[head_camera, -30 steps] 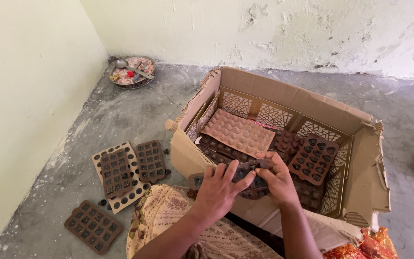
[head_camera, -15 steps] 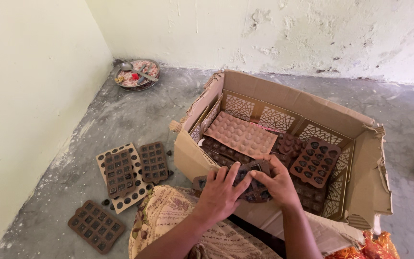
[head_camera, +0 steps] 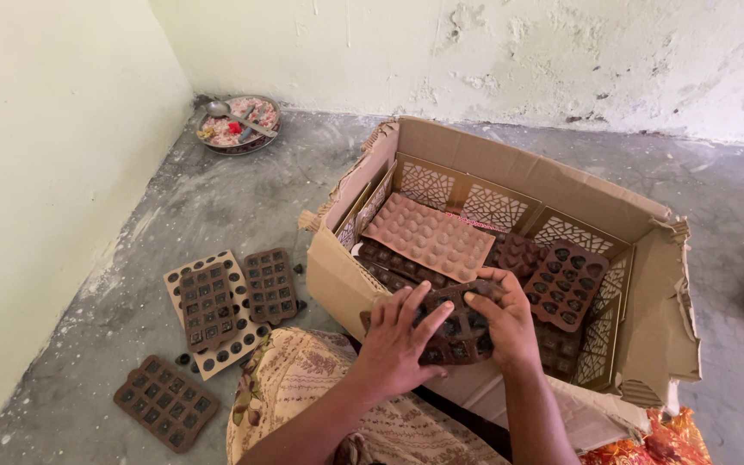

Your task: The person sits on the floor and sorts small, dark, circular items from flexible pink and rigid brown trays into a cardboard box. They repeatedly pick up trays, remove the items by hand, and place the empty trays into the box.

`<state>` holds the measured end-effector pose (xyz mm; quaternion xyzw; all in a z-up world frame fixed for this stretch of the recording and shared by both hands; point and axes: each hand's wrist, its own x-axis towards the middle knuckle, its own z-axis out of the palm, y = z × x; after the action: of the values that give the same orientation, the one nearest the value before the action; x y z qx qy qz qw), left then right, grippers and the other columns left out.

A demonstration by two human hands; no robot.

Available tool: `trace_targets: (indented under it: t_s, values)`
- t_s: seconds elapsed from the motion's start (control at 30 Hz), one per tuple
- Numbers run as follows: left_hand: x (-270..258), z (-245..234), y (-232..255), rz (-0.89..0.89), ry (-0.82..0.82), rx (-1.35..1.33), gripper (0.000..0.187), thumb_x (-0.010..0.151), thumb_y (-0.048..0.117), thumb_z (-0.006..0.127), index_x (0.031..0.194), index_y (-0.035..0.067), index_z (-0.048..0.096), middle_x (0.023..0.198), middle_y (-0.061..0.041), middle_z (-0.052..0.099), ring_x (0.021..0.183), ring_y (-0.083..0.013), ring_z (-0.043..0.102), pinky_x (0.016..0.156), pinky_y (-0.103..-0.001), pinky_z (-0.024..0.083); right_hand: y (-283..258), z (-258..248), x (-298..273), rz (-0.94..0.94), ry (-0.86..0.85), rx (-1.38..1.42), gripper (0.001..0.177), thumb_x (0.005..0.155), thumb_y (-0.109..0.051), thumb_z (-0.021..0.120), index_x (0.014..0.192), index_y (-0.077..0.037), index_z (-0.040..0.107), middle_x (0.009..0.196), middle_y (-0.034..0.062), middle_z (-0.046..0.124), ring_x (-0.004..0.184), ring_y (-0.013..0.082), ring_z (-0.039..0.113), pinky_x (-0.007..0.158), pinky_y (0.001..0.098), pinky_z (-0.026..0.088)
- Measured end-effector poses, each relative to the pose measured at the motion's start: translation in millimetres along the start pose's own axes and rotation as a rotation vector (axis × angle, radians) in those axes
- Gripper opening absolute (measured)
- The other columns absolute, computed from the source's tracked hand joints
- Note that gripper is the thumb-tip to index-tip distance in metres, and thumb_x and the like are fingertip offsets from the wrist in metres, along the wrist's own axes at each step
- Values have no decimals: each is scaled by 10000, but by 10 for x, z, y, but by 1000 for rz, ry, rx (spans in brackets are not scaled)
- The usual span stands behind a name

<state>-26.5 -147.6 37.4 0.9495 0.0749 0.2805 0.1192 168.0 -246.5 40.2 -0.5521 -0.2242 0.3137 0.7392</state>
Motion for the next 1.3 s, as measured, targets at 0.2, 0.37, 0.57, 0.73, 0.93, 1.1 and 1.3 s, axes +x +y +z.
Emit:
trace_targets:
  t_s: [0.2, 0.37, 0.57, 0.73, 0.93, 1.1, 1.3]
  values:
    - [-262, 131, -312, -98, 207, -15, 1091, 768, 727, 680, 1564, 186, 167, 1555, -265, 242, 1465, -469, 242, 1185, -705, 169, -32, 11, 18, 46, 79, 44, 350, 873, 42, 663, 1201, -51, 584, 998, 75, 723, 857, 130, 681, 726, 274, 560]
    - [-482, 66, -423, -604, 154, -495, 896, 947, 468, 664, 1597, 112, 160, 1530, -261, 328, 1381, -408, 444, 1104, -567, 441, -5, -2, -2, -12, 69, -59, 329, 889, 56, 675, 1191, -39, 584, 979, 75, 710, 863, 129, 661, 749, 276, 540]
    - [-319, -124, -341, -1095, 99, -1038, 870, 859, 238, 724, 1536, 134, 188, 1257, -172, 587, 1072, -297, 649, 847, -431, 625, 67, -37, -20, -93, 66, -35, 335, 881, 71, 681, 1175, -57, 582, 985, 57, 705, 887, 115, 653, 783, 264, 536]
    - [-337, -124, -412, -929, 173, -1286, 513, 898, 186, 770, 1336, -13, 591, 1077, -103, 729, 995, -173, 709, 921, -338, 593, 62, -111, -15, -65, 163, 134, 300, 906, 69, 676, 1163, -62, 591, 1022, 28, 695, 906, 117, 655, 781, 261, 539]
    - [188, -142, -464, -668, 161, -1250, 345, 870, 151, 774, 1170, 17, 670, 971, -63, 721, 840, -126, 662, 782, -296, 563, 64, -157, -3, -187, 258, 409, 281, 950, 31, 652, 1178, -117, 583, 1034, 25, 680, 913, 161, 677, 756, 346, 597]
    - [1099, 78, -792, -556, 123, -1083, 250, 886, 162, 752, 1099, 38, 707, 907, -27, 702, 799, -101, 620, 727, -276, 520, 105, -276, 90, -103, 311, 537, 198, 1031, -133, 590, 1228, -115, 594, 1126, 49, 687, 984, 202, 693, 817, 421, 606]
    - [1663, 684, -1243, -744, 12, -1335, 188, 880, 144, 730, 1015, 15, 714, 848, -44, 709, 716, -151, 660, 644, -326, 542, 141, -378, 146, 27, 289, 730, 330, 1059, -357, 512, 1247, -101, 601, 1210, 96, 690, 1098, 275, 662, 944, 504, 528]
